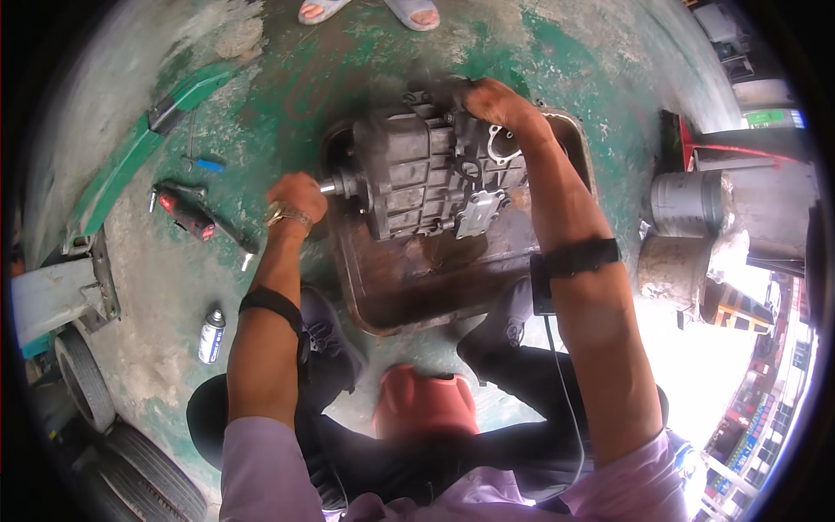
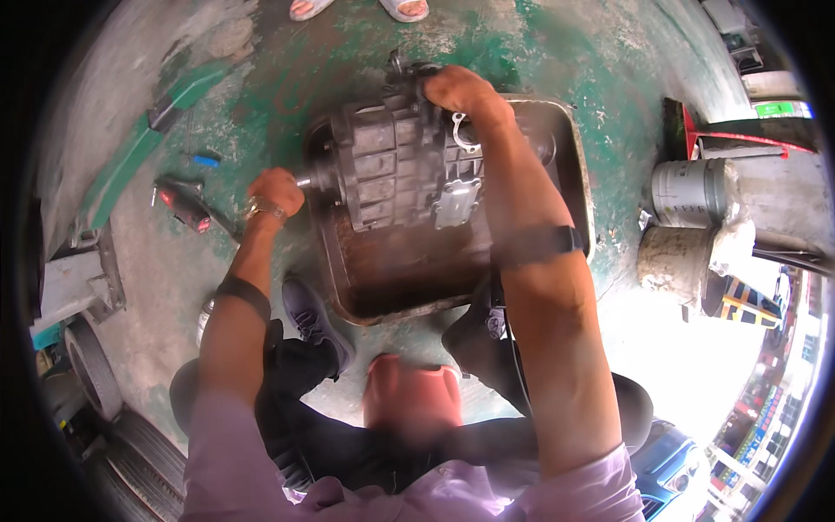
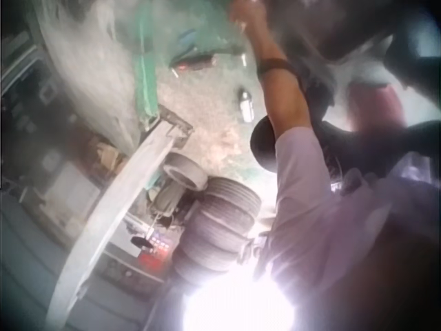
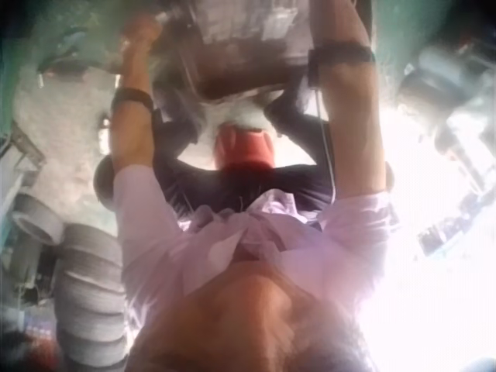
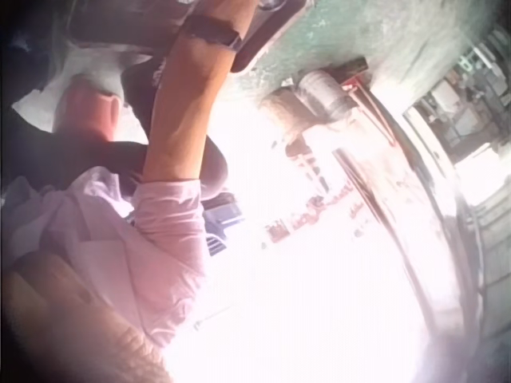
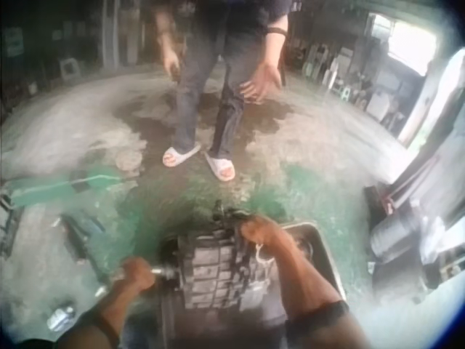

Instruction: The person is working on an engine, using a power tool to remove bolts and disassemble parts. They are assisted by another person who also uses tools to help with the disassembly.

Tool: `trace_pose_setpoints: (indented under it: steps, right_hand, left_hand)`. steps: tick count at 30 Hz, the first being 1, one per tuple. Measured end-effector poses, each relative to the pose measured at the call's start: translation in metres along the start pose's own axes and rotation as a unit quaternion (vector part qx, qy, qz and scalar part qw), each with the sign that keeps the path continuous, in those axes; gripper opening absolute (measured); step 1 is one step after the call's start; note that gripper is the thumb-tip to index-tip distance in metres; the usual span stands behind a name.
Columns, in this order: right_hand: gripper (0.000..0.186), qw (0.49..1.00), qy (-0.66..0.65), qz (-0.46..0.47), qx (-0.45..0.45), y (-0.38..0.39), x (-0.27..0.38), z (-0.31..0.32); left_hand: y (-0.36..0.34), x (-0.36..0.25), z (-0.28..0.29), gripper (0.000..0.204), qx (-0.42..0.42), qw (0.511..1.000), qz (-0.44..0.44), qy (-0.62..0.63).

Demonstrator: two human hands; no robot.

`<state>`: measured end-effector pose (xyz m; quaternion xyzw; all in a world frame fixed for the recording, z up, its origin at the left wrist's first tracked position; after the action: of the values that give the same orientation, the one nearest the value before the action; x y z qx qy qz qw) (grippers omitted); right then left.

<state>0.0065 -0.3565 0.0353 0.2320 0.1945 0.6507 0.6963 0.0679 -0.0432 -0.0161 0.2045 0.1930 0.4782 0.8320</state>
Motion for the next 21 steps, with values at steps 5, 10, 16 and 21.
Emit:
trace_pose_setpoints:
  steps: [5, 10, 16, 21]
  right_hand:
    - [0.031, 0.976, -0.138, -0.074, -0.151, 0.042, -0.002, -0.006]
    - [0.056, 0.948, -0.266, -0.162, -0.064, 0.082, 0.019, -0.012]
    - [0.039, 0.944, -0.219, -0.186, -0.163, 0.128, 0.061, -0.004]
    - [0.039, 0.938, -0.192, -0.178, -0.229, 0.159, 0.098, -0.017]
  left_hand:
    - [0.016, -0.003, -0.003, 0.021, -0.02, 1.0, -0.013, -0.004]
    - [0.026, 0.003, -0.015, 0.023, 0.025, 0.999, 0.008, 0.019]
    - [0.04, 0.011, -0.03, 0.021, 0.058, 0.997, 0.026, 0.037]
    - [0.042, 0.026, -0.056, 0.02, 0.067, 0.997, 0.015, 0.029]
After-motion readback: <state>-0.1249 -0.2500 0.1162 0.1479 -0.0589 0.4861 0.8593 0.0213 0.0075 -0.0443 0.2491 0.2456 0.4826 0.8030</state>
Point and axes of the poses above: each hand's wrist, its own y-axis away from the middle knuckle, its own z-axis out of the back of the hand, x = y × z, the point moved 8 cm from there along -y, towards the middle knuckle, and after that the axes turned 12 degrees about x, right-handed, at the moved point
